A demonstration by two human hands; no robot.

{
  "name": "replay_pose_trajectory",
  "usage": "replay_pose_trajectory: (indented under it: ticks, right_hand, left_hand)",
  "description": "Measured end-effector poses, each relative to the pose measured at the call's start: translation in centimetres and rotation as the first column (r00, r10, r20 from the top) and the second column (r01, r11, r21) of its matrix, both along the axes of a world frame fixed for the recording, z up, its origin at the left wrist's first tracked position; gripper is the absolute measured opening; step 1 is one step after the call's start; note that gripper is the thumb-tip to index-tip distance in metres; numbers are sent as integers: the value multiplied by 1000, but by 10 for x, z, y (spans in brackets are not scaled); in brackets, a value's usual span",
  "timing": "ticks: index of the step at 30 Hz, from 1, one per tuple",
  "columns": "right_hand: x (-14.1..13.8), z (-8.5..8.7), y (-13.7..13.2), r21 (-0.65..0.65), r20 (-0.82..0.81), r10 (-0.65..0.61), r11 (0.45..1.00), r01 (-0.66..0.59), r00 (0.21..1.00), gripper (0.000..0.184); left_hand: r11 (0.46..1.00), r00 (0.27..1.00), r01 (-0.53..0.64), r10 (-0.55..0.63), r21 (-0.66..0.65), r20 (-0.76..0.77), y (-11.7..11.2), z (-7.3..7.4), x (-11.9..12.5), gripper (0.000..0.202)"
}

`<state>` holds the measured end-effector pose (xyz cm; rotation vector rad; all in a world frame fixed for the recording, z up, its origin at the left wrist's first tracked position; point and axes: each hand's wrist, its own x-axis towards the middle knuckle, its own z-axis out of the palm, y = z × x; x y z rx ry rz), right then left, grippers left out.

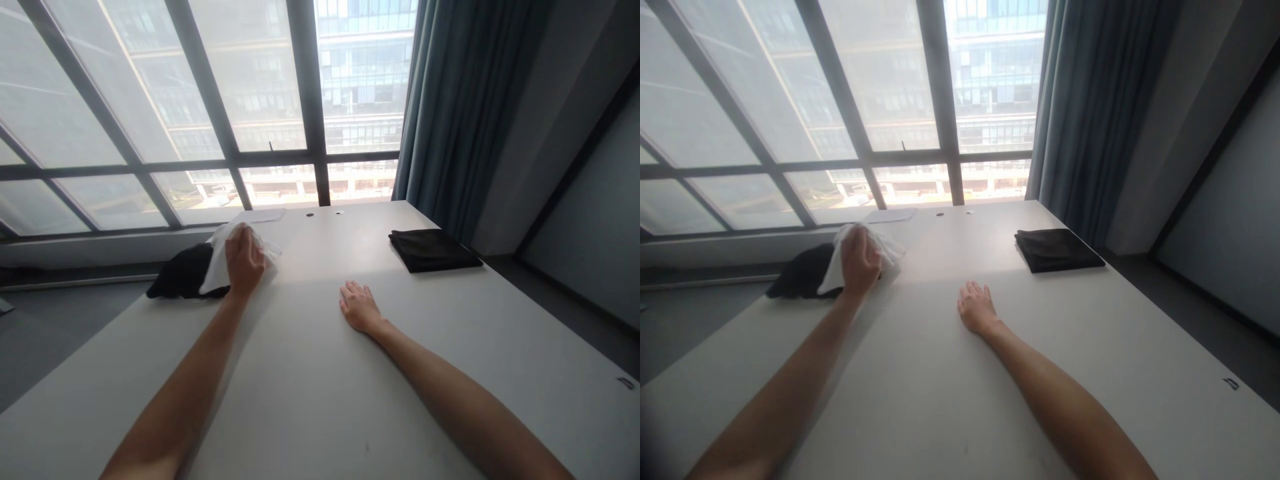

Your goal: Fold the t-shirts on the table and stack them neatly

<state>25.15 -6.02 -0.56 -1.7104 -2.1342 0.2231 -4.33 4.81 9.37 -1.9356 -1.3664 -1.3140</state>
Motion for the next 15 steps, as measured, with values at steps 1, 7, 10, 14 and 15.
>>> replay_pose_trajectory:
  ticks: [1, 7, 10, 14, 15]
  right_hand:
    - [0, -1, 0, 4, -10, 0, 1000, 0, 1000, 51]
    - [6, -5, 8, 121, -225, -51, 990, 79, 973, 52]
    - [10, -4, 11, 190, -364, -60, 972, 137, 930, 51]
    - [10, -2, 8, 269, -378, -2, 956, 112, 926, 53]
    - [9, 0, 6, 282, -354, 28, 956, 78, 935, 53]
  left_hand:
    - [998, 997, 57, -57, -6, -44, -5, -4, 17, 64]
    - [866, 821, 352, -468, -356, -326, -38, -60, 103, 47]
    - [815, 812, 373, -518, -444, -269, -45, -64, 111, 38]
    - [906, 983, 59, -127, -419, -136, -37, -54, 89, 45]
    - [888, 991, -50, -12, -458, -132, -34, -56, 82, 48]
